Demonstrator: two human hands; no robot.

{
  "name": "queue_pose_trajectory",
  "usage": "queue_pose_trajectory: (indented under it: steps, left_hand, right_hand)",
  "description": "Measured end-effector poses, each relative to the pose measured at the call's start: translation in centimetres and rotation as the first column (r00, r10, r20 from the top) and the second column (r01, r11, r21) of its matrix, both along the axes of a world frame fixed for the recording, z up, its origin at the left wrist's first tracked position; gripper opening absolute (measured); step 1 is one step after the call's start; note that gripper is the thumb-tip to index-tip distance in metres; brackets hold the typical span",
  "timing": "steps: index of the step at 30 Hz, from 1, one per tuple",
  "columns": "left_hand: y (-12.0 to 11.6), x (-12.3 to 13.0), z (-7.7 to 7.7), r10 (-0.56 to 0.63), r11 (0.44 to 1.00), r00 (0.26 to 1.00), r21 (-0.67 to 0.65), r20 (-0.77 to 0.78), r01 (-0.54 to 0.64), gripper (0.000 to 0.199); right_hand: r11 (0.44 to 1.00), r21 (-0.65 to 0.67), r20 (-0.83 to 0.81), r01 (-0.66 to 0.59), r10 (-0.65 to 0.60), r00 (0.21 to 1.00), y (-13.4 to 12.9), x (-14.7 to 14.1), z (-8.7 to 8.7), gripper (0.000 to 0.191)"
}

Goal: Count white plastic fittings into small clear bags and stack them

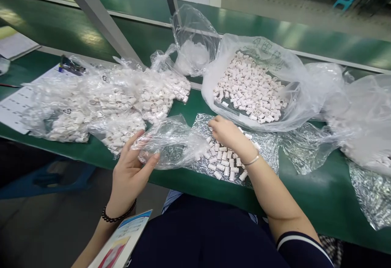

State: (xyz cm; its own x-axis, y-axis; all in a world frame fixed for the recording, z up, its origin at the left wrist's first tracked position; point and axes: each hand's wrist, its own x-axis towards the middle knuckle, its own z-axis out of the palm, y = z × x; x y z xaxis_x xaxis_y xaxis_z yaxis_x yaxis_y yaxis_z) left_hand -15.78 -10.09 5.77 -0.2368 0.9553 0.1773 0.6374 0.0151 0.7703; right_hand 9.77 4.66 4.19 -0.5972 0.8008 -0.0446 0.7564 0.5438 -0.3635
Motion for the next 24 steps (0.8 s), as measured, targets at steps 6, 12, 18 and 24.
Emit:
queue_pose_trajectory:
  steps: [6,12,18,24]
  left_hand:
    - [1.0,0.4,-0.3,-0.005,0.999,0.999,-0.05,-0.046,0.002,0.039]
    - [0.9,1.5,-0.4,-0.099,0.989,0.994,-0.114,-0.037,0.095,0.063]
    - [-0.4,1.4,-1.1,-0.132,0.985,0.991,-0.107,0.024,0.134,0.068]
    - [0.4,0.1,-0.5,-0.008,0.995,0.996,-0.098,0.084,0.016,0.065]
  right_hand:
    - [0.913,-0.406,-0.691,0.032,-0.33,0.643,-4.1,3.3,2.0,0.026]
    - [0.892,-0.36,-0.633,-0.274,-0.018,0.774,-6.0,-2.9,3.2,0.019]
    - [0.99,-0.084,-0.511,-0.11,0.052,0.858,-3.6,-6.3,1.9,0.027]
    - [0.998,-0.001,-0.189,0.067,-0.066,0.98,-0.6,-0.2,2.2,0.026]
